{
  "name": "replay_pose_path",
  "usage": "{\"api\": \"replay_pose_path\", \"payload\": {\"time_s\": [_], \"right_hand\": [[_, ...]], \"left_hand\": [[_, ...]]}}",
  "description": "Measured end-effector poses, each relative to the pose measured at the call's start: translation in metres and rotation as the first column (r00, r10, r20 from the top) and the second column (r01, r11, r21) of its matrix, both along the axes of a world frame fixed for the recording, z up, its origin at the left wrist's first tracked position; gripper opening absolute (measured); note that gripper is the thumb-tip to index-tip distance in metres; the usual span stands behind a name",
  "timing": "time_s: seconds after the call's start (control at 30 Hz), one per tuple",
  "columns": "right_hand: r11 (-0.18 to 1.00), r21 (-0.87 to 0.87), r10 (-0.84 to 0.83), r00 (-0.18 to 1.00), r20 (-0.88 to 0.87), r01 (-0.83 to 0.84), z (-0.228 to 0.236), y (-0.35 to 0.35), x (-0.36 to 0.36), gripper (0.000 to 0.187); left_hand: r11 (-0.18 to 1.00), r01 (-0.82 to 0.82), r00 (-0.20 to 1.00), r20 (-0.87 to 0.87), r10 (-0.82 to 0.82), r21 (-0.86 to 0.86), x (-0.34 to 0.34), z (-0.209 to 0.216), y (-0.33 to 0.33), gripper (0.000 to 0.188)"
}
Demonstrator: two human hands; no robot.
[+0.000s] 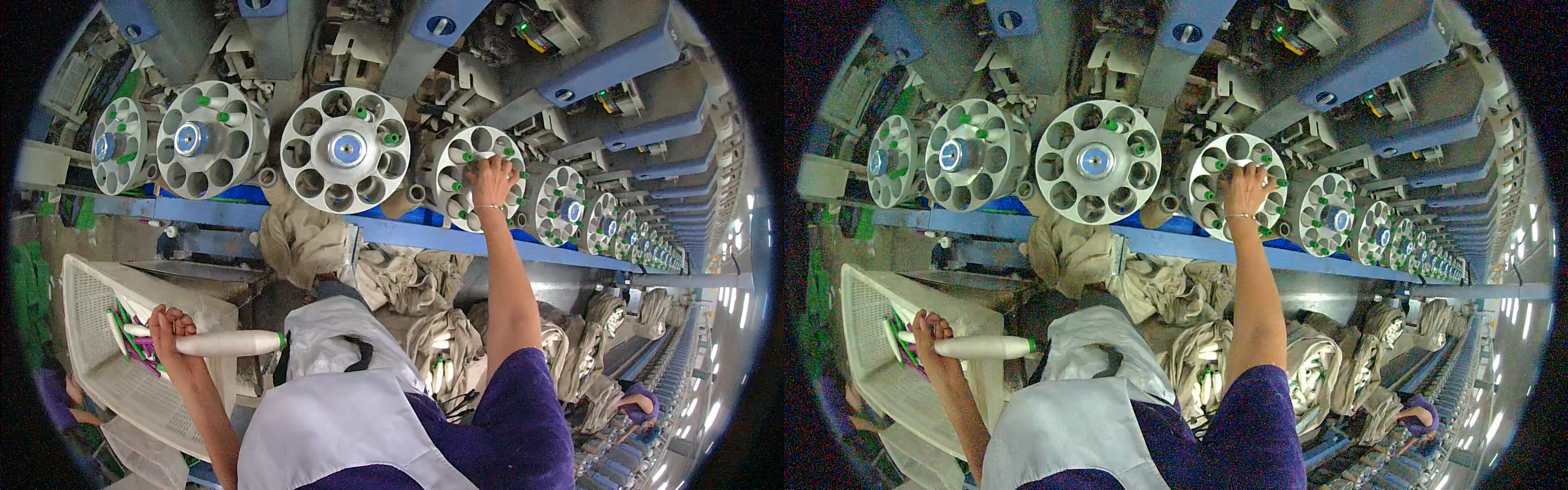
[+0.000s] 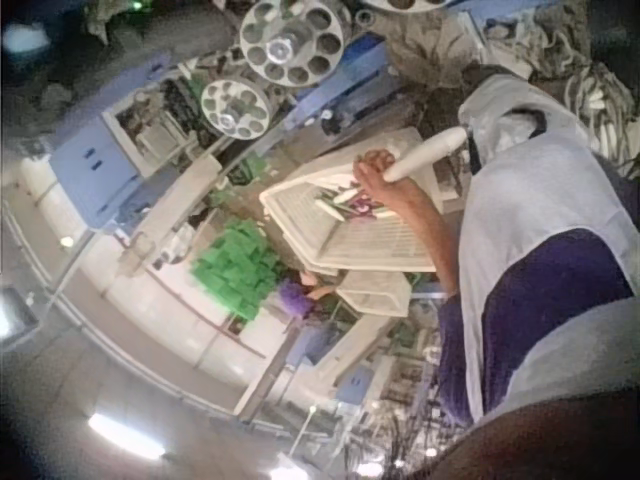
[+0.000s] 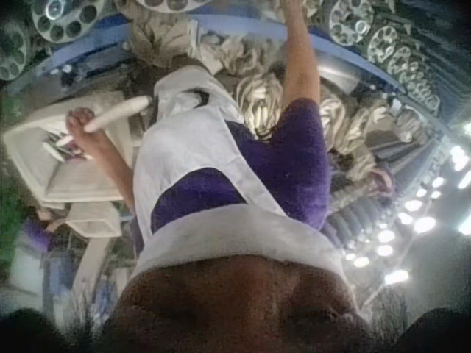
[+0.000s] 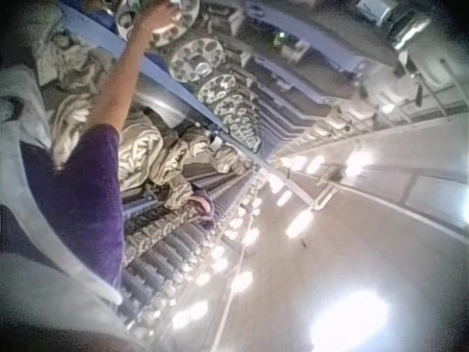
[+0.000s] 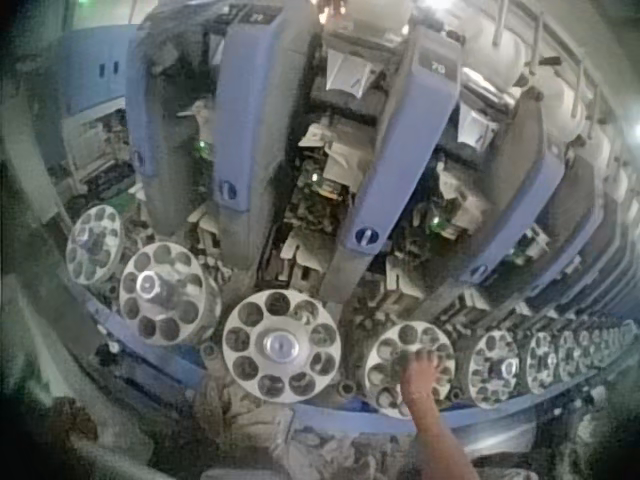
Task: The person takes white spindles with green ends from a sack and a basket, then places them into slots on rotating machine spindles. The person also moves a basket and walks briefly within the factory aisle.
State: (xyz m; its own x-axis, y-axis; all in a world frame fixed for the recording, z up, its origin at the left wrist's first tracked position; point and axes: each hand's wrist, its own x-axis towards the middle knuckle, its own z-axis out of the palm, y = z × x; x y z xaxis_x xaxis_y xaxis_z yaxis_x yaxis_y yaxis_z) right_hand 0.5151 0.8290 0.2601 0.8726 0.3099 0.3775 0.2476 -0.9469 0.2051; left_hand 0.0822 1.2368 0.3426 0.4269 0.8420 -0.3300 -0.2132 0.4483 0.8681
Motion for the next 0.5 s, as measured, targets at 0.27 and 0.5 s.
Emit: {"api": "replay_pose_path", "payload": {"time_s": [0.27, 0.5], "right_hand": [[0.335, 0.931, -0.037, 0.985, 0.169, -0.147, 0.021, -0.052, 0.002, 0.013], [0.538, 0.833, -0.037, 0.983, 0.18, -0.132, 0.034, -0.088, -0.01, 0.01]], "left_hand": [[0.999, 0.04, 0.999, 0.024, -0.039, -0.009, 0.024, 0.007, -0.007, 0.023], [0.99, 0.141, 0.987, 0.083, -0.139, -0.011, 0.057, 0.013, -0.006, 0.022]]}}
